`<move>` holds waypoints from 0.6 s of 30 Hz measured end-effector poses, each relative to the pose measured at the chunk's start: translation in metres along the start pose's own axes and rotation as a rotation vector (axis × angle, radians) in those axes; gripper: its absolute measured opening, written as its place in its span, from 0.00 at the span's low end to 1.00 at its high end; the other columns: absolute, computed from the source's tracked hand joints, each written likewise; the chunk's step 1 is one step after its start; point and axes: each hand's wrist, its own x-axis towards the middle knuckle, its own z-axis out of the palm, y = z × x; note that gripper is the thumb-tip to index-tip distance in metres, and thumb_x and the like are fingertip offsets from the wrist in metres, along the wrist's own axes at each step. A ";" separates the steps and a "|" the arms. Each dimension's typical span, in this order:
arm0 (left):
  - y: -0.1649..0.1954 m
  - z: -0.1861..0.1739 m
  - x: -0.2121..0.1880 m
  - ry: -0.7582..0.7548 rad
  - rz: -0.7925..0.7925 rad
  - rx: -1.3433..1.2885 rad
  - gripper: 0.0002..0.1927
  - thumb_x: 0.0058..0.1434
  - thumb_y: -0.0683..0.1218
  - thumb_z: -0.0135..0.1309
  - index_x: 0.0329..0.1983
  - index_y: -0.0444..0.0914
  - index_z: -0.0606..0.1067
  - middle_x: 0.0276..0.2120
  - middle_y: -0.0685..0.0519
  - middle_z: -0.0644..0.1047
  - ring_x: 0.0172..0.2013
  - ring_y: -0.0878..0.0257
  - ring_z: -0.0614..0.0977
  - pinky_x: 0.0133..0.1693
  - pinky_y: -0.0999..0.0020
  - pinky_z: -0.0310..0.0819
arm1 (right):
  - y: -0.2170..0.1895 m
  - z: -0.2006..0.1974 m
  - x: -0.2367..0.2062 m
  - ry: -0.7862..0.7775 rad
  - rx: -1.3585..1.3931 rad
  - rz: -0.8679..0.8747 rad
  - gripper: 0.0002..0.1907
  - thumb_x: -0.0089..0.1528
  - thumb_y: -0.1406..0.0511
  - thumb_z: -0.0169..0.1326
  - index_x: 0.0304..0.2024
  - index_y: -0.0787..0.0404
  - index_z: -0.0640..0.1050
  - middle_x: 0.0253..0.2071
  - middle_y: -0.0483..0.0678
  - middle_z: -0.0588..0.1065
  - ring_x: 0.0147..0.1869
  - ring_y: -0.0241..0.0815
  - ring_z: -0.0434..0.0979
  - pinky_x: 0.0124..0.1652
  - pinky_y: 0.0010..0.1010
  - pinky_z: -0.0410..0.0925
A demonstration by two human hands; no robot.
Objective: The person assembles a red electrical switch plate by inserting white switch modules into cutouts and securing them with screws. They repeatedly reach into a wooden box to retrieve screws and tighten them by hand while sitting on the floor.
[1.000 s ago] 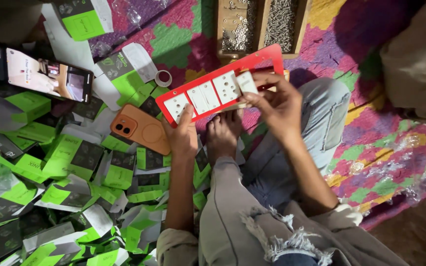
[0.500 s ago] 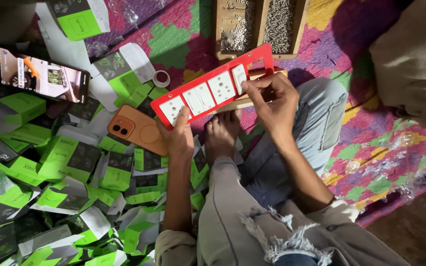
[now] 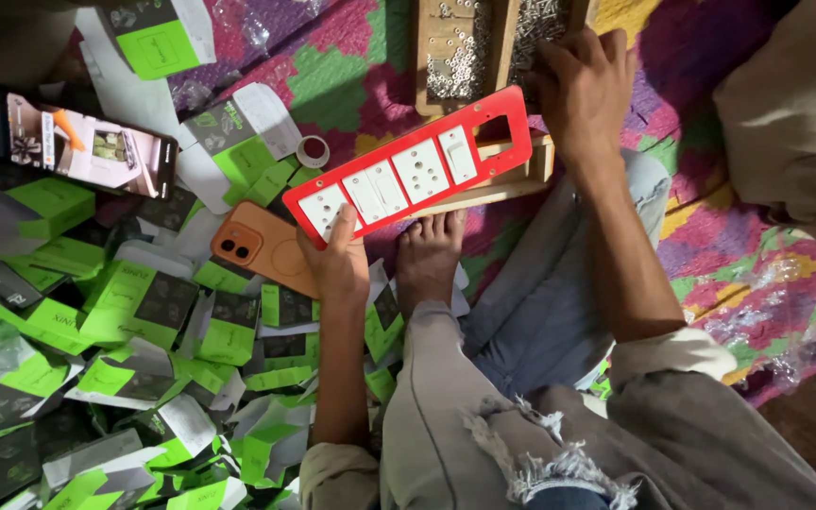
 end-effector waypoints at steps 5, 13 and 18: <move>0.003 -0.005 0.002 -0.030 0.009 -0.021 0.22 0.66 0.32 0.55 0.62 0.28 0.66 0.55 0.45 0.75 0.56 0.57 0.78 0.61 0.59 0.73 | 0.000 -0.003 0.011 -0.083 0.026 -0.020 0.05 0.59 0.68 0.66 0.37 0.53 0.86 0.43 0.44 0.78 0.51 0.49 0.71 0.50 0.42 0.63; 0.007 -0.001 0.002 0.049 0.008 0.002 0.25 0.63 0.33 0.56 0.63 0.30 0.64 0.54 0.45 0.74 0.55 0.58 0.78 0.60 0.60 0.73 | -0.007 -0.001 0.014 -0.025 0.037 0.010 0.05 0.59 0.69 0.65 0.37 0.54 0.85 0.42 0.45 0.77 0.50 0.51 0.72 0.49 0.41 0.67; 0.009 -0.002 0.000 0.014 0.017 -0.006 0.23 0.64 0.33 0.56 0.62 0.29 0.65 0.54 0.45 0.75 0.56 0.58 0.78 0.61 0.60 0.72 | -0.008 -0.002 0.014 -0.008 0.121 -0.047 0.13 0.59 0.71 0.63 0.47 0.58 0.85 0.46 0.48 0.77 0.51 0.52 0.73 0.49 0.40 0.67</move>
